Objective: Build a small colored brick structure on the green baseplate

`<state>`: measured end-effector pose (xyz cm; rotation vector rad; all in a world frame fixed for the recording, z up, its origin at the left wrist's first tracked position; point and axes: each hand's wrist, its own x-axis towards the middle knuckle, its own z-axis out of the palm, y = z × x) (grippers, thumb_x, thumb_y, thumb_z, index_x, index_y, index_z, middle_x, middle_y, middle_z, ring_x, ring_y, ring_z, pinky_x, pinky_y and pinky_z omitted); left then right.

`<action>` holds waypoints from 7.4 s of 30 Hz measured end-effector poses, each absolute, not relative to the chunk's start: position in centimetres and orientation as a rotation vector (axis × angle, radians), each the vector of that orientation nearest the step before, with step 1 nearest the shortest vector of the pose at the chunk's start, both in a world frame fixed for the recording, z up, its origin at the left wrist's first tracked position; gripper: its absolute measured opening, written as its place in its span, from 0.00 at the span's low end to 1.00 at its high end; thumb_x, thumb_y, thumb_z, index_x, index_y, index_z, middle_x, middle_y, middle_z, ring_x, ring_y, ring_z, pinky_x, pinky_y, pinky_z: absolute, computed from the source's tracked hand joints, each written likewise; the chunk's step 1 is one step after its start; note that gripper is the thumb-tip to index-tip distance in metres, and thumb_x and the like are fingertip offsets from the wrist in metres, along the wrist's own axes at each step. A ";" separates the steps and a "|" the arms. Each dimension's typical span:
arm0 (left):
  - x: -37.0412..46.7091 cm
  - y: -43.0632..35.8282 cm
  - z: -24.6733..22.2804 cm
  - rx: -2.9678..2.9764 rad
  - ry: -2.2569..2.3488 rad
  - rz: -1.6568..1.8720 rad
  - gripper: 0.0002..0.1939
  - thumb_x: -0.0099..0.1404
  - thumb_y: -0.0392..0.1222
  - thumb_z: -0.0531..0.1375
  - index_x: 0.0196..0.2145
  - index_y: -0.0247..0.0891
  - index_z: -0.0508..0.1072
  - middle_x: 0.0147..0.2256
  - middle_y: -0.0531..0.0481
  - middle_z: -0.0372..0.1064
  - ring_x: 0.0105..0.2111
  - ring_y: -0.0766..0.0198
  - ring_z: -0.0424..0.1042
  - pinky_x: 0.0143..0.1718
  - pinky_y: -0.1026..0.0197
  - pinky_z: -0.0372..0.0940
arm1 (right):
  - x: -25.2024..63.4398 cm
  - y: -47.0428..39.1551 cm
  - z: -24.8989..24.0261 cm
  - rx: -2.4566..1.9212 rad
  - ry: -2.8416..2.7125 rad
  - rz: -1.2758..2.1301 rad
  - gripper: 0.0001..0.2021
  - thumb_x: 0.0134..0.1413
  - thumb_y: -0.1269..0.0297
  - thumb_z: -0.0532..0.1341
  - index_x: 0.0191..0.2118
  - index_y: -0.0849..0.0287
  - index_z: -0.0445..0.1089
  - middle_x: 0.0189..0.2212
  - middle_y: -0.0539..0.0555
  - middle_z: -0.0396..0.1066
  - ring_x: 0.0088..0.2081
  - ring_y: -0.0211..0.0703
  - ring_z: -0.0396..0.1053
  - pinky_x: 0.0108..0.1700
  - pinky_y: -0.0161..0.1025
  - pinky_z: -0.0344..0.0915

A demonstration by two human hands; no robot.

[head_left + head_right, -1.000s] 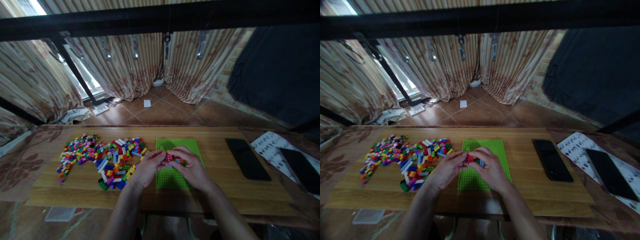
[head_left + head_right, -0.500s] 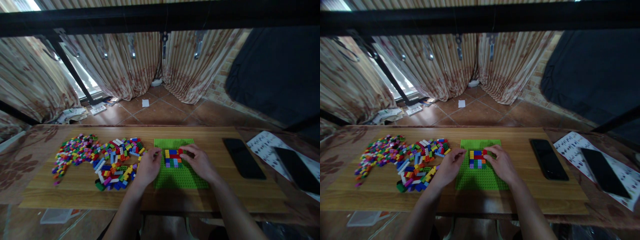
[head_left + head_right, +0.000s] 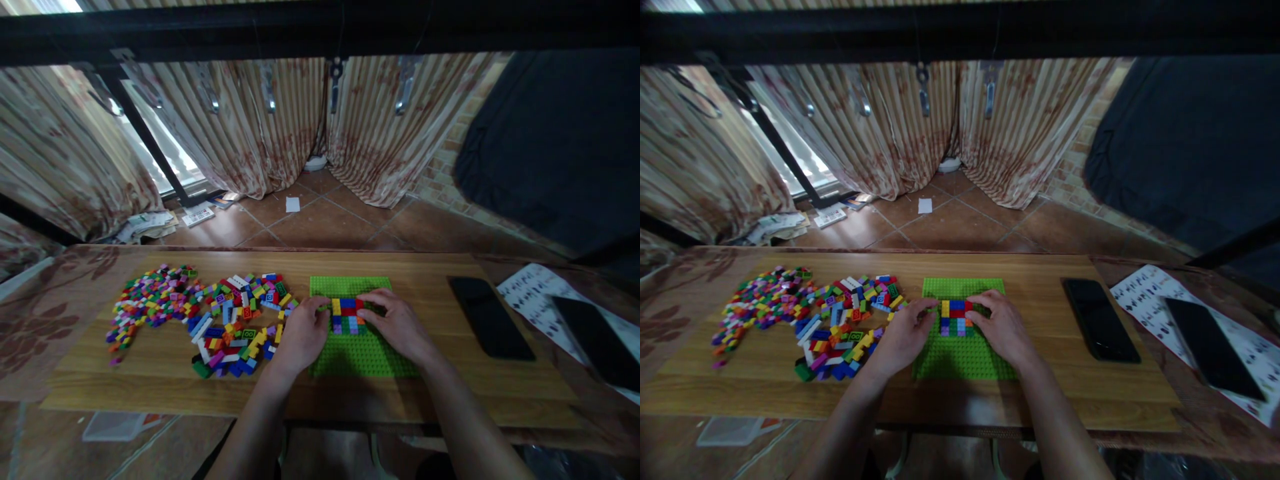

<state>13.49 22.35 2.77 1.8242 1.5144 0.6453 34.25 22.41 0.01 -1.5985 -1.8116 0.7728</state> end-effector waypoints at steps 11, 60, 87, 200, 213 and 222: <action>13.5 22.3 2.3 1.879 1.491 0.690 0.14 0.64 0.34 0.53 0.44 0.34 0.75 0.40 0.43 0.74 0.38 0.60 0.73 0.42 0.58 0.67 | 34.4 22.7 -0.6 -1.597 -1.805 0.760 0.13 0.54 0.57 0.63 0.44 0.53 0.75 0.39 0.54 0.70 0.41 0.46 0.69 0.46 0.46 0.64; 12.1 22.9 3.1 1.568 1.469 1.175 0.12 0.63 0.34 0.54 0.40 0.36 0.76 0.38 0.45 0.75 0.35 0.62 0.73 0.40 0.60 0.67 | 35.1 22.8 0.0 -1.592 -1.536 0.576 0.13 0.57 0.57 0.58 0.40 0.56 0.76 0.39 0.56 0.77 0.41 0.48 0.73 0.46 0.46 0.67; 5.8 23.5 5.4 0.427 1.078 1.696 0.14 0.45 0.36 0.68 0.33 0.33 0.75 0.27 0.53 0.71 0.24 0.76 0.67 0.28 0.72 0.62 | 22.4 18.6 -1.4 -1.206 -2.076 0.601 0.10 0.60 0.69 0.54 0.42 0.55 0.72 0.36 0.55 0.72 0.39 0.46 0.68 0.42 0.42 0.66; 13.2 20.9 3.4 1.971 1.561 1.247 0.17 0.67 0.32 0.49 0.51 0.39 0.68 0.50 0.44 0.70 0.50 0.62 0.69 0.53 0.57 0.64 | 28.9 20.3 1.1 -1.384 -1.618 0.572 0.14 0.59 0.56 0.57 0.47 0.54 0.71 0.42 0.56 0.71 0.42 0.46 0.70 0.45 0.46 0.69; 3.9 23.5 4.0 1.224 1.870 1.497 0.13 0.60 0.41 0.58 0.40 0.34 0.76 0.35 0.46 0.76 0.33 0.62 0.74 0.36 0.62 0.68 | 23.2 19.4 -0.4 -1.309 -2.162 0.416 0.12 0.60 0.66 0.57 0.49 0.56 0.69 0.41 0.56 0.74 0.44 0.50 0.68 0.47 0.48 0.66; 1.8 23.2 4.5 1.490 2.179 0.919 0.12 0.61 0.40 0.56 0.38 0.37 0.78 0.32 0.46 0.77 0.33 0.59 0.74 0.36 0.60 0.66 | 22.4 20.1 -1.1 -1.284 -2.201 0.408 0.12 0.58 0.66 0.59 0.48 0.55 0.69 0.42 0.56 0.74 0.44 0.51 0.67 0.45 0.48 0.65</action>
